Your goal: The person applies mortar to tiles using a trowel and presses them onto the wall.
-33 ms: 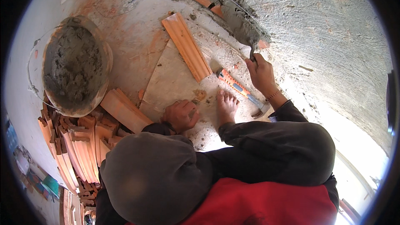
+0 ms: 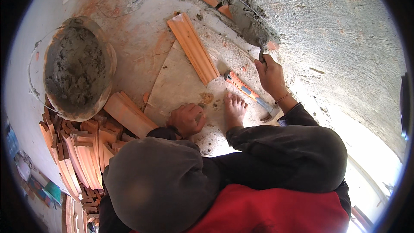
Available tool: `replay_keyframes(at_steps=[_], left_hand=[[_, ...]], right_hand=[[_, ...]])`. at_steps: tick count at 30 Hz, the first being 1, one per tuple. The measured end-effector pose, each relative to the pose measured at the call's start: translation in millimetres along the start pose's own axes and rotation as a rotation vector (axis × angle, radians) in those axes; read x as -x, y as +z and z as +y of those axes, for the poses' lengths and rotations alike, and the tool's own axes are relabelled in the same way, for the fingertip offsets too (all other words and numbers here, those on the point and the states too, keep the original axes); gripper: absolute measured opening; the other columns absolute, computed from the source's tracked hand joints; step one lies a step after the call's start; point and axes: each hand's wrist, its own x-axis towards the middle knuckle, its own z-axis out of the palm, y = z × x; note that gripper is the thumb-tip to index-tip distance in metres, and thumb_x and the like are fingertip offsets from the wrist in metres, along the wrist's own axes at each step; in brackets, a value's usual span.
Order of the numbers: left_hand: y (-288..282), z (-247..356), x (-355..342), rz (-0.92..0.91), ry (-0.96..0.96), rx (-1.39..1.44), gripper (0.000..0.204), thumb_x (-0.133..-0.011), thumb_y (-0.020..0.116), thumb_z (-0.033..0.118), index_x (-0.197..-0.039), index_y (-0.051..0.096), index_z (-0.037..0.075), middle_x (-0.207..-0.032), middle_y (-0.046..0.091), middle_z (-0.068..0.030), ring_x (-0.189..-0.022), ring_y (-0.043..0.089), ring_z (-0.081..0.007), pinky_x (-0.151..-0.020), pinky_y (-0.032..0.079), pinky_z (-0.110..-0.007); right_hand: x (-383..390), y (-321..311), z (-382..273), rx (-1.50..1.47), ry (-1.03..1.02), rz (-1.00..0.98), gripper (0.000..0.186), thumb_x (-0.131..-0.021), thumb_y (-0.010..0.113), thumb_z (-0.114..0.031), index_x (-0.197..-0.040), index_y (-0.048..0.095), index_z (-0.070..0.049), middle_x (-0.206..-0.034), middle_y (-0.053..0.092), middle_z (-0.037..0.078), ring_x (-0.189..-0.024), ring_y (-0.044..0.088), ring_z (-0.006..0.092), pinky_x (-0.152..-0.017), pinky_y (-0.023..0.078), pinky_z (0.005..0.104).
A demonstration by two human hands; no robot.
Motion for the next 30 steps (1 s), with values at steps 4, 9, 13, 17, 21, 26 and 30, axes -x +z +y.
replay_keyframes(at_steps=[4, 9, 13, 17, 21, 26, 30], left_hand=[[-1, -1, 1, 0.007, 0.007, -0.005, 0.013, -0.077, 0.072, 0.024, -0.084, 0.067, 0.015, -0.077, 0.064, -0.0059, -0.072, 0.066, -0.0306, -0.062, 0.054, -0.042], [0, -1, 0, 0.007, 0.032, -0.019, 0.013, -0.077, 0.072, 0.024, -0.084, 0.067, 0.015, -0.077, 0.063, -0.0057, -0.071, 0.065, -0.0308, -0.062, 0.054, -0.042], [0, -5, 1, -0.001, 0.035, -0.013, 0.014, -0.077, 0.072, 0.024, -0.085, 0.066, 0.015, -0.078, 0.063, -0.0059, -0.071, 0.065, -0.0311, -0.062, 0.054, -0.042], [-2, -3, 0, -0.005, 0.03, -0.011, 0.014, -0.077, 0.072, 0.024, -0.086, 0.066, 0.015, -0.079, 0.064, -0.0061, -0.073, 0.066, -0.0309, -0.062, 0.054, -0.042], [-2, -2, 0, -0.013, 0.02, -0.01, 0.014, -0.078, 0.072, 0.024, -0.086, 0.067, 0.015, -0.079, 0.065, -0.0064, -0.074, 0.067, -0.0309, -0.063, 0.054, -0.043], [-5, 0, -1, -0.01, 0.022, 0.0, 0.013, -0.078, 0.072, 0.023, -0.085, 0.066, 0.014, -0.08, 0.065, -0.0067, -0.074, 0.067, -0.0321, -0.064, 0.055, -0.043], [-5, 1, 0, -0.017, 0.001, -0.015, 0.013, -0.078, 0.072, 0.023, -0.085, 0.065, 0.014, -0.08, 0.066, -0.0065, -0.074, 0.067, -0.0325, -0.064, 0.055, -0.043]], right_hand=[[7, -5, 10, -0.059, 0.066, 0.02, 0.026, -0.097, 0.065, -0.024, -0.098, 0.06, 0.001, -0.071, 0.063, 0.023, -0.067, 0.064, 0.0431, -0.06, 0.049, 0.0474], [20, -11, 45, -0.06, 0.096, -0.026, 0.026, -0.098, 0.063, -0.025, -0.095, 0.06, 0.0, -0.066, 0.061, 0.021, -0.063, 0.063, 0.0406, -0.059, 0.047, 0.0444], [31, -18, 70, -0.081, 0.166, -0.088, 0.026, -0.099, 0.062, -0.026, -0.095, 0.061, -0.001, -0.064, 0.06, 0.019, -0.059, 0.061, 0.0381, -0.057, 0.047, 0.0421], [45, -24, 72, -0.049, 0.152, -0.034, 0.025, -0.099, 0.062, -0.025, -0.098, 0.062, -0.001, -0.064, 0.06, 0.018, -0.058, 0.062, 0.0361, -0.057, 0.046, 0.0427], [28, -30, 35, -0.031, 0.027, -0.055, 0.024, -0.098, 0.062, -0.024, -0.098, 0.063, 0.0, -0.064, 0.061, 0.018, -0.058, 0.062, 0.0355, -0.057, 0.046, 0.0429], [1, -28, -2, -0.074, -0.087, -0.12, 0.024, -0.1, 0.06, -0.023, -0.092, 0.059, 0.0, -0.062, 0.055, 0.018, -0.055, 0.057, 0.0357, -0.055, 0.043, 0.0419], [-28, -14, -28, -0.117, -0.13, -0.11, 0.027, -0.101, 0.058, -0.026, -0.093, 0.059, 0.001, -0.068, 0.059, 0.021, -0.062, 0.06, 0.0401, -0.058, 0.045, 0.0451]])
